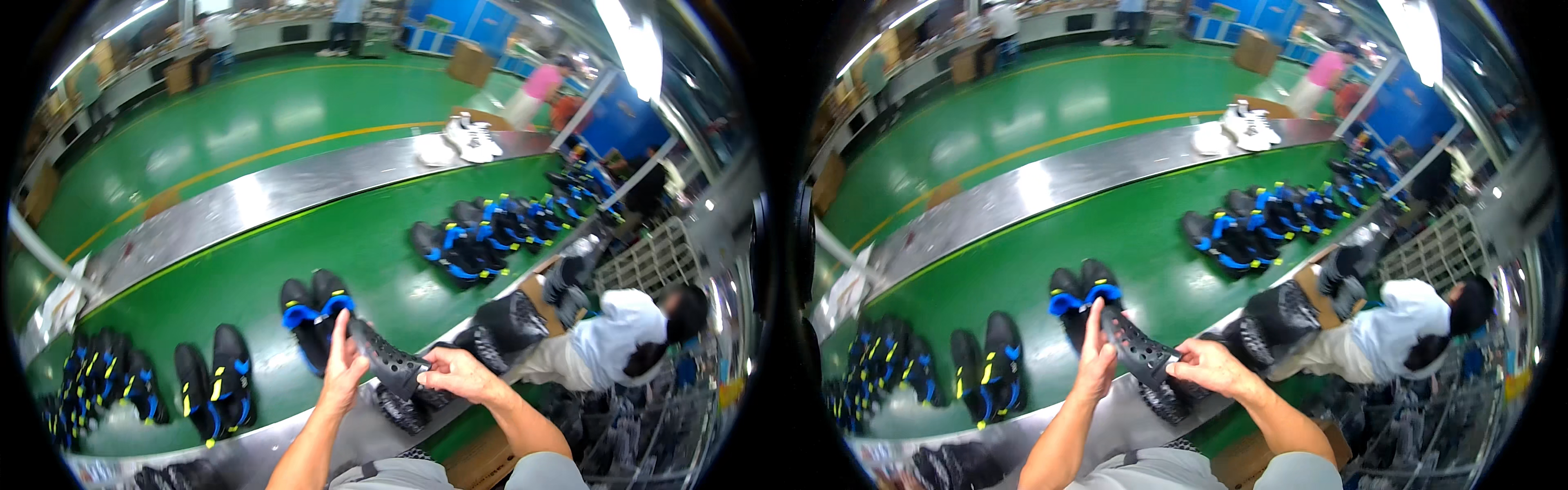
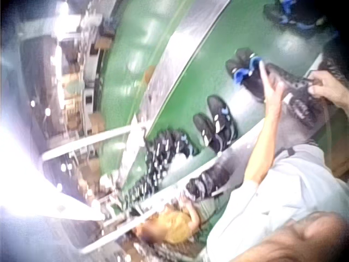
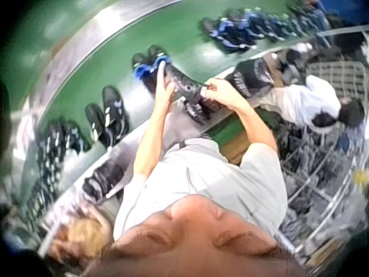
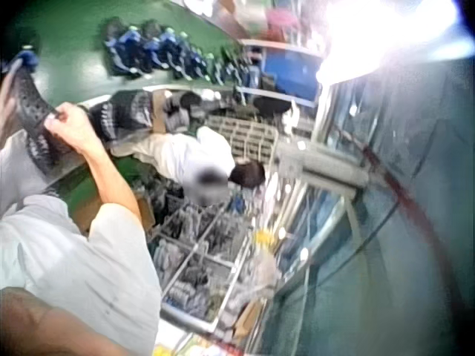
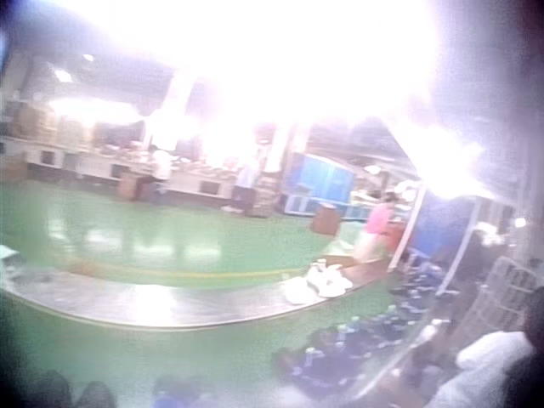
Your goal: The person inserts black insoles into black and blue sneakers on a moving conveyor belt. They then adjust the blue straps on each shoe and place the finished pairs back on the belt. The task is performed continuously as new shoes arrive.
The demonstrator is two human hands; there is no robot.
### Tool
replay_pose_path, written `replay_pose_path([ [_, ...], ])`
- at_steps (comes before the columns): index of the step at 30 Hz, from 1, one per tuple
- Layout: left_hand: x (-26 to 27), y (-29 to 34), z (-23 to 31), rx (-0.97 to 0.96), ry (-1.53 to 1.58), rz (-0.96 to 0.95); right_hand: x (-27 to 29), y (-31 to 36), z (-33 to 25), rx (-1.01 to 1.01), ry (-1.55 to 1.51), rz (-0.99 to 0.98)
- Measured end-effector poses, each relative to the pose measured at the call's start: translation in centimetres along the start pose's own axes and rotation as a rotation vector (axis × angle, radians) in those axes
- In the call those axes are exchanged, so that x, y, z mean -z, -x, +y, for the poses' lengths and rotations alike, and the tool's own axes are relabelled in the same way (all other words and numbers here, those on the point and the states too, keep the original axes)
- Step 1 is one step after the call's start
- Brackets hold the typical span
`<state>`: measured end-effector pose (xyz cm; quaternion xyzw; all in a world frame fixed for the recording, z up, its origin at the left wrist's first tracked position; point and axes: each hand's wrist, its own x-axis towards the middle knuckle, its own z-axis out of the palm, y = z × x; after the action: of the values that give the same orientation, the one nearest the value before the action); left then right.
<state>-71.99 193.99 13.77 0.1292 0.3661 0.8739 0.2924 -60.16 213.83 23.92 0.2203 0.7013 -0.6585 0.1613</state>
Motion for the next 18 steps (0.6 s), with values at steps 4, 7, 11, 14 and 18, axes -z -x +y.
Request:
replay_pose_path([
  [4,2.6,1.7,1.6,0.022,0.126,0.253,-4.3,-3.9,0.4,-0.108,0.065,-0.12],
  [7,6.1,3.3,1.0,-0.009,0.115,0.346,-7.8,-6.2,-0.1,-0.08,0.37,-0.175],
  [11,8.3,3.6,1.9,0.116,-0.04,0.409,-8.4,-9.0,0.3,-0.196,0.209,-0.129],
  [14,8.8,0.7,3.9,0.124,-0.796,0.56,-8.3,-11.0,-0.9,-0.249,0.514,-0.043],
  [18,13.8,-4.4,4.4,-0.262,-1.544,0.334,-10.4,-13.6,-0.7,-0.157,0.976,-0.051],
])
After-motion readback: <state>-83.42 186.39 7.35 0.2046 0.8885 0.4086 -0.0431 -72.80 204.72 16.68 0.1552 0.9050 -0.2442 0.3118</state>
